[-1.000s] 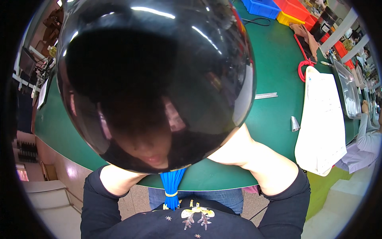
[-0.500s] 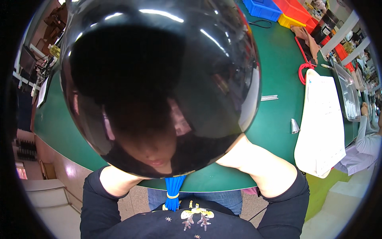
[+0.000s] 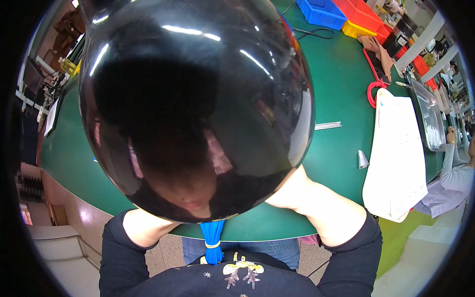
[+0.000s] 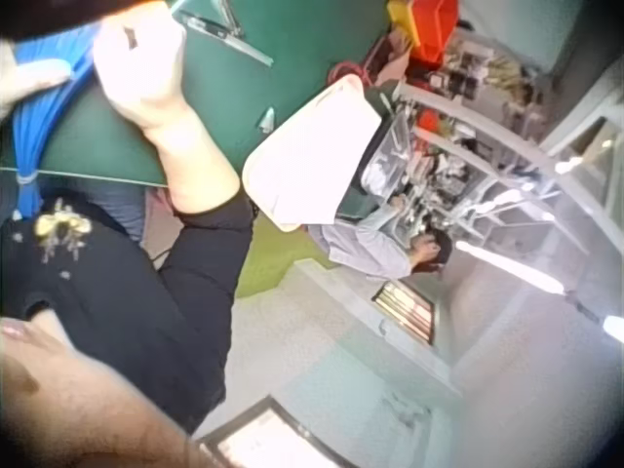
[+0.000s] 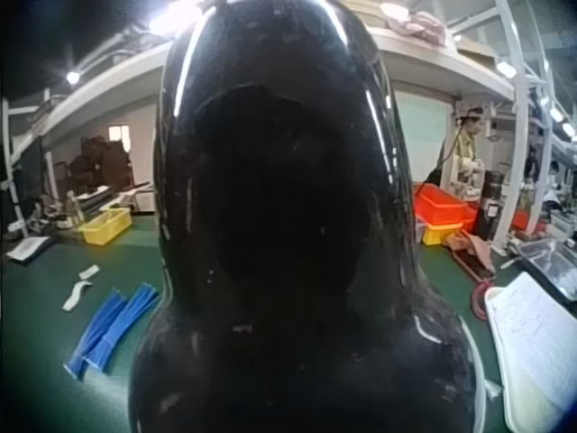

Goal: Preparing and sorting bundles of blue electrical wires at a manual assembly workstation.

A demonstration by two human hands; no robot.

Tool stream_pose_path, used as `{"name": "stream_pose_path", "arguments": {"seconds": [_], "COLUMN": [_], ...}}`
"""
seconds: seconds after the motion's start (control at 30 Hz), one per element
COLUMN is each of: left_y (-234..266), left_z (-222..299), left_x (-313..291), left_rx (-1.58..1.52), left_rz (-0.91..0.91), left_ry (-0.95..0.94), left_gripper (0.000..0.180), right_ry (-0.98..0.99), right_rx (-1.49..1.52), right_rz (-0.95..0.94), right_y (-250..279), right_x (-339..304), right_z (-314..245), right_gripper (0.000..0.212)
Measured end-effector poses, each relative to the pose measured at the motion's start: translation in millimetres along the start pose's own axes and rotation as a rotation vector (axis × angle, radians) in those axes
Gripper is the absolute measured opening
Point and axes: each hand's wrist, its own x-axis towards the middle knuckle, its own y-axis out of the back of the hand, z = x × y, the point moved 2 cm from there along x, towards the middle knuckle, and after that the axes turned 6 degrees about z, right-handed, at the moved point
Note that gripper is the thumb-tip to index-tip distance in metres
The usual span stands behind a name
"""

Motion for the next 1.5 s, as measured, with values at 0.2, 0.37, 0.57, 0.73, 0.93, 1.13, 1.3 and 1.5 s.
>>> {"name": "stream_pose_path", "arguments": {"seconds": [0.2, 0.37, 0.57, 0.73, 0.93, 1.13, 1.3, 1.5], "left_y": [2.9, 1.7, 3.7, 4.3, 3.8, 7.1, 2.6, 5.6], "left_z": [17.8, 5.4, 44.2, 47.4, 44.5, 44.2, 47.6, 51.7], "left_x": [0.5, 2.4, 2.5, 1.7, 2.8, 1.5, -1.0, -2.7], "left_rx": [-0.167, -0.207, -0.227, -0.311, -0.421, -0.326, -0.341, -0.483], "left_rz": [-0.019, -0.078, -0.087, -0.079, -0.126, -0.168, -0.12, -0.058], "left_ry": [0.024, 0.062, -0.092, -0.205, -0.23, -0.055, -0.13, -0.091], "left_gripper": [0.024, 0.023, 0.035, 0.032, 0.027, 0.023, 0.024, 0.026], "right_ry": [-0.014, -0.02, -0.033, -0.044, -0.058, -0.076, -0.089, -0.093], "right_rx": [0.027, 0.059, 0.089, 0.12, 0.152, 0.187, 0.208, 0.111], "right_rz": [0.01, 0.012, 0.02, 0.022, 0.021, 0.001, -0.023, -0.068], "right_y": [-1.6, -2.9, -8.9, -4.7, -12.6, -4.4, -10.4, -5.9], "right_x": [-0.2, 2.7, 12.3, 9.5, 12.0, -2.2, -0.9, -4.2], "right_z": [3.0, 3.8, 5.9, 10.0, 10.4, 15.0, 16.4, 11.3], "right_gripper": [0.059, 0.059, 0.059, 0.059, 0.059, 0.059, 0.059, 0.059]}}
